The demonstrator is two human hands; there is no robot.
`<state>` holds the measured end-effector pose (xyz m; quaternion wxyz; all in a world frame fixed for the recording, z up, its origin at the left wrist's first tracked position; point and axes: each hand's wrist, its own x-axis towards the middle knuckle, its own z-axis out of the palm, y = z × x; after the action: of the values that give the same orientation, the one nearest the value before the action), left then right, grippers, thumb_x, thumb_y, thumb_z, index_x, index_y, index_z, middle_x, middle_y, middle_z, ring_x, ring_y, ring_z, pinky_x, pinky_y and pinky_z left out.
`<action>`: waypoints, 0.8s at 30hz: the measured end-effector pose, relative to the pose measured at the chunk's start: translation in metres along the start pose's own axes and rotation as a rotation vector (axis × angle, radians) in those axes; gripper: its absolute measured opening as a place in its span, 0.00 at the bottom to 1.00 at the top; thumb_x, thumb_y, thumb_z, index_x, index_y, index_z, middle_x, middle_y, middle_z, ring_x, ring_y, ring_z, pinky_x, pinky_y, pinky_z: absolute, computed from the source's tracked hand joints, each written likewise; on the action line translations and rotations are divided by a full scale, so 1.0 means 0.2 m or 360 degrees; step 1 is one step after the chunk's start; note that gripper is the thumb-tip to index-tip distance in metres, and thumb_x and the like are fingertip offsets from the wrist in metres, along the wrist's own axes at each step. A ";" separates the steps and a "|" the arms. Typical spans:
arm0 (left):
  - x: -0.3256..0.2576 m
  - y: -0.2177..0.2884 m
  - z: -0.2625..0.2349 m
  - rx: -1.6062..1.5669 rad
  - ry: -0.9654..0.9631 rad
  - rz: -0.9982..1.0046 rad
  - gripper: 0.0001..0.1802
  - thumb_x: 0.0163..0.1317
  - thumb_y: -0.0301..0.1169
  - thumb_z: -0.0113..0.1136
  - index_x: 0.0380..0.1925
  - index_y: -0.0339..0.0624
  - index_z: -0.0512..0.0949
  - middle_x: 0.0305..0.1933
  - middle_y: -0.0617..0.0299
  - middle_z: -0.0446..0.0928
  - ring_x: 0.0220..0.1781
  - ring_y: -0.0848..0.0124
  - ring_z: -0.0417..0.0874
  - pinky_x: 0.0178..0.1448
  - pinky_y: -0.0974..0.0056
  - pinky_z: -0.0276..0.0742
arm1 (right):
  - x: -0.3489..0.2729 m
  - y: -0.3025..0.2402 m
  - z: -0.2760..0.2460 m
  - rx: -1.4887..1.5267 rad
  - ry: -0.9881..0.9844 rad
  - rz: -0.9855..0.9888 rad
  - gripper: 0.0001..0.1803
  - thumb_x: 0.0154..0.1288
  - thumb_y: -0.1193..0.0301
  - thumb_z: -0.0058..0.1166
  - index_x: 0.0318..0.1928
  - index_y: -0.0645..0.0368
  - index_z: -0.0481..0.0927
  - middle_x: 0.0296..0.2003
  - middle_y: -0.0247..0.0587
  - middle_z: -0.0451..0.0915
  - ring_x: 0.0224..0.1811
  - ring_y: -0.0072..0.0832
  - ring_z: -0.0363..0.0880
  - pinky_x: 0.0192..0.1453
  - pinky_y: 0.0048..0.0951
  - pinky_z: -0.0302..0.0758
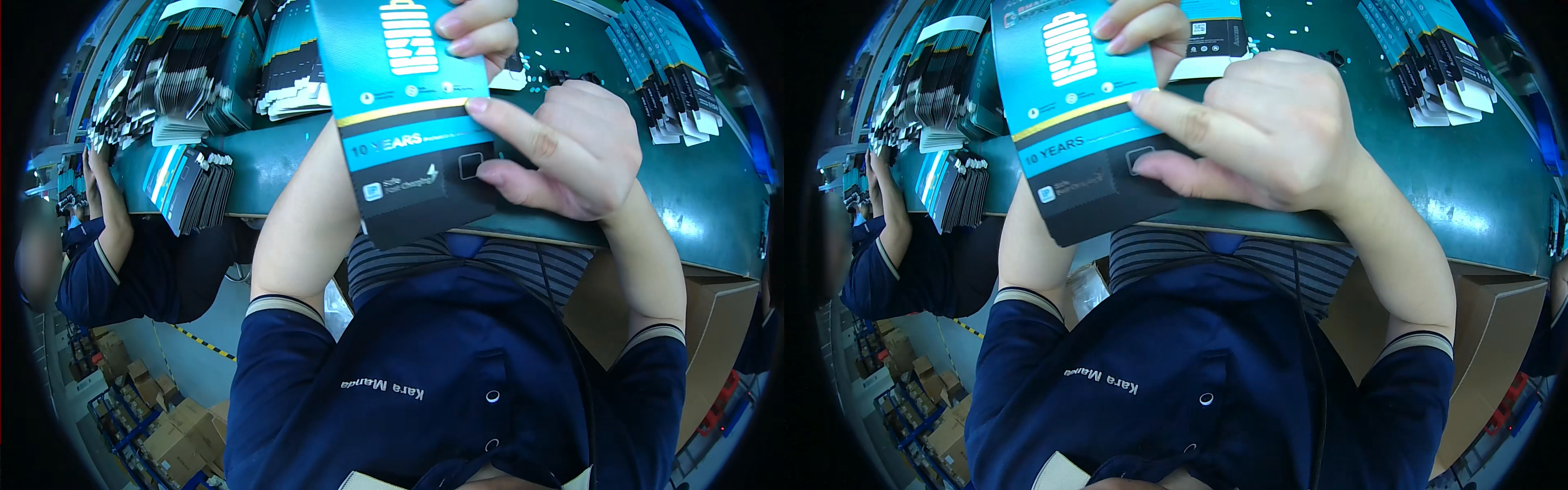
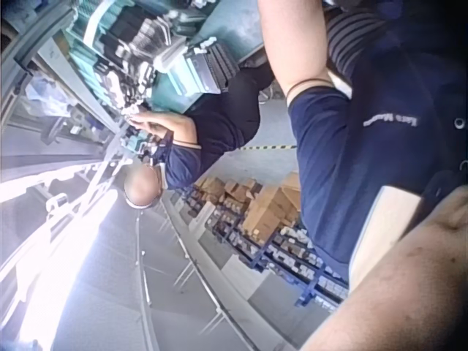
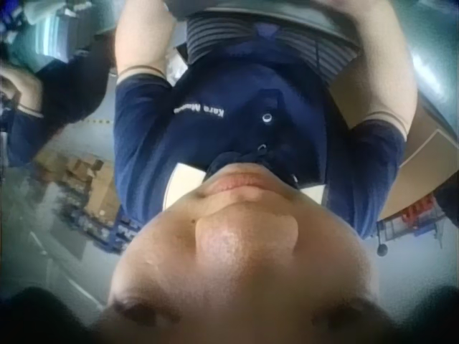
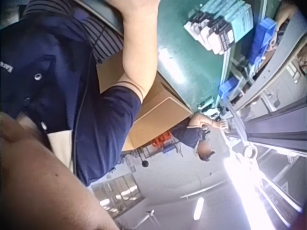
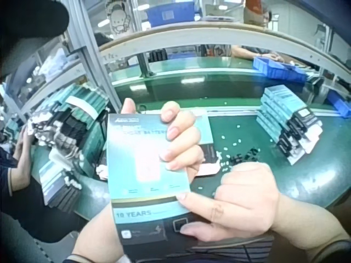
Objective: Assembling cardboard packaging boxes for mobile phone batteries on a factory assembly line.
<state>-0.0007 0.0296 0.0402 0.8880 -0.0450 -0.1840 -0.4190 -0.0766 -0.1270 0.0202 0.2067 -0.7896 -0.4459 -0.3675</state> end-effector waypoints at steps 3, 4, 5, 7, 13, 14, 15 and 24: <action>0.00 0.01 0.04 -0.0161 0.0099 0.0115 0.23 0.66 0.49 0.53 0.33 0.38 0.63 0.27 0.61 0.60 0.22 0.74 0.62 0.26 0.70 0.62 | 0.00 0.00 -0.01 0.0722 0.0099 0.0770 0.17 0.63 0.69 0.52 0.48 0.67 0.81 0.16 0.33 0.65 0.17 0.22 0.64 0.23 0.23 0.60; 0.00 0.01 0.05 -0.0117 0.0114 0.0164 0.23 0.66 0.49 0.54 0.33 0.38 0.63 0.27 0.61 0.60 0.21 0.74 0.62 0.25 0.70 0.62 | -0.01 -0.03 -0.02 0.1178 0.0140 0.1329 0.18 0.67 0.68 0.47 0.50 0.69 0.79 0.16 0.32 0.66 0.18 0.20 0.63 0.24 0.22 0.60; 0.00 0.02 0.05 -0.0129 0.0105 0.0165 0.23 0.66 0.49 0.54 0.33 0.38 0.63 0.27 0.61 0.60 0.21 0.74 0.62 0.25 0.70 0.62 | -0.01 0.00 -0.01 0.1809 0.0237 0.1541 0.23 0.72 0.64 0.38 0.55 0.72 0.74 0.18 0.33 0.68 0.19 0.19 0.62 0.27 0.20 0.62; 0.01 0.04 0.02 -0.0096 0.0043 0.0188 0.22 0.66 0.47 0.54 0.33 0.39 0.63 0.27 0.61 0.59 0.22 0.73 0.62 0.25 0.69 0.62 | -0.01 0.04 -0.01 0.2517 0.0396 0.1699 0.22 0.74 0.66 0.36 0.58 0.71 0.70 0.24 0.35 0.72 0.24 0.20 0.63 0.30 0.21 0.63; 0.00 0.04 0.03 -0.0089 0.0065 0.0087 0.22 0.67 0.49 0.51 0.34 0.38 0.64 0.28 0.59 0.60 0.24 0.72 0.63 0.28 0.67 0.63 | -0.04 0.05 0.03 0.2917 0.0473 0.1806 0.18 0.74 0.66 0.42 0.55 0.66 0.74 0.33 0.38 0.80 0.29 0.21 0.68 0.34 0.22 0.69; 0.00 0.03 0.02 -0.0090 0.0029 0.0048 0.23 0.68 0.49 0.50 0.34 0.38 0.64 0.28 0.59 0.60 0.24 0.72 0.63 0.29 0.67 0.64 | -0.05 0.05 0.04 0.3006 0.0465 0.1764 0.19 0.73 0.65 0.46 0.55 0.66 0.75 0.36 0.42 0.83 0.29 0.21 0.72 0.36 0.21 0.73; 0.00 0.03 0.01 -0.0090 -0.0007 0.0008 0.23 0.68 0.50 0.48 0.34 0.37 0.64 0.28 0.59 0.60 0.25 0.72 0.62 0.30 0.67 0.64 | -0.06 0.06 0.05 0.3007 0.0464 0.1768 0.19 0.73 0.65 0.46 0.55 0.66 0.75 0.36 0.42 0.83 0.29 0.21 0.72 0.36 0.21 0.73; -0.01 0.01 0.02 -0.0106 0.0032 -0.0003 0.24 0.68 0.51 0.48 0.35 0.37 0.64 0.29 0.58 0.61 0.26 0.71 0.63 0.31 0.66 0.64 | -0.06 0.06 0.06 0.3062 0.0402 0.1685 0.17 0.72 0.65 0.47 0.53 0.64 0.76 0.35 0.39 0.83 0.31 0.22 0.71 0.38 0.22 0.71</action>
<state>-0.0017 0.0337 0.0441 0.8875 -0.0702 -0.1611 -0.4261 -0.0664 -0.1322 0.0030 0.9096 -0.3470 -0.1270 0.1897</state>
